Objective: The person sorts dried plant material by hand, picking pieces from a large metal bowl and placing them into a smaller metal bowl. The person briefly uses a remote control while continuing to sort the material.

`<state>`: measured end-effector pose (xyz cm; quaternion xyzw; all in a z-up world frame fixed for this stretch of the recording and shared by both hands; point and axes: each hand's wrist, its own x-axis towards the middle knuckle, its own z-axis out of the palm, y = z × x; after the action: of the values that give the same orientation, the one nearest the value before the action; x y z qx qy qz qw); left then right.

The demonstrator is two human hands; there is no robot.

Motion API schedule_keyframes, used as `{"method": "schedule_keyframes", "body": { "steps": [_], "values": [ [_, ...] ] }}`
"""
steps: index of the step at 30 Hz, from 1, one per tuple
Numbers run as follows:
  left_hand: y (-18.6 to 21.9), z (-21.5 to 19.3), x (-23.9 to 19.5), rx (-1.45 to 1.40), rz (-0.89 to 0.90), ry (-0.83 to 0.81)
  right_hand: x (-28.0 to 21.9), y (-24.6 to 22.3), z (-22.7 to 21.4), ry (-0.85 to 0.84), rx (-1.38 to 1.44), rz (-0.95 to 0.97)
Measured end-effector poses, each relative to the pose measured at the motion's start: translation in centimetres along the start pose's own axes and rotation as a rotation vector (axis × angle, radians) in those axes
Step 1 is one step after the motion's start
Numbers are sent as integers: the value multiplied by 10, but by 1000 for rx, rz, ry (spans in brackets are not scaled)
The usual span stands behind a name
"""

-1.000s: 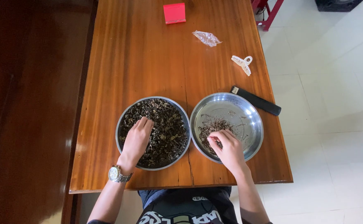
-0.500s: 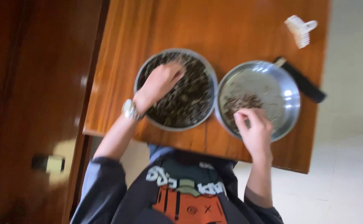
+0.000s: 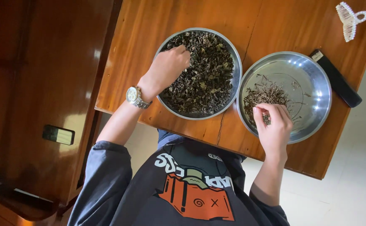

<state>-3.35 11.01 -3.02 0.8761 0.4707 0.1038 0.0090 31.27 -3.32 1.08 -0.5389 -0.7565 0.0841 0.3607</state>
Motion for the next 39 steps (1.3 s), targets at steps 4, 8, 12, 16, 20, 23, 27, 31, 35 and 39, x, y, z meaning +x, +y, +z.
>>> {"method": "schedule_keyframes", "body": {
  "steps": [4, 8, 12, 16, 20, 23, 27, 31, 35, 39],
  "values": [
    [2, -10, -3, 148, 22, -18, 1, 2, 3, 18, 9, 4],
    [5, -16, 6, 159, 92, 74, 0, 2, 1, 21, -1, 10],
    [6, -12, 10, 259, 192, 97, 0, 1, 0, 24, -5, 16],
    [10, -19, 10, 356, 218, 106, -2, 6, 2, 23, -4, 14],
    [12, -20, 10, 361, 252, 121, 3, -5, 1, 63, -59, 24],
    [11, -19, 11, 257, 247, 58, 10, -12, -1, 80, -99, 57],
    [4, -5, 10, 154, 193, -43, -2, 7, 10, 106, -83, 27],
    [0, 7, 6, 190, 170, -22, 3, -1, 6, 80, 11, 43],
    [-2, 11, 6, 180, 164, -11, 1, -1, 6, 91, -13, 16],
    [7, -4, 6, 164, 137, -6, 1, -4, 4, 56, 6, 49]
  ]
}}
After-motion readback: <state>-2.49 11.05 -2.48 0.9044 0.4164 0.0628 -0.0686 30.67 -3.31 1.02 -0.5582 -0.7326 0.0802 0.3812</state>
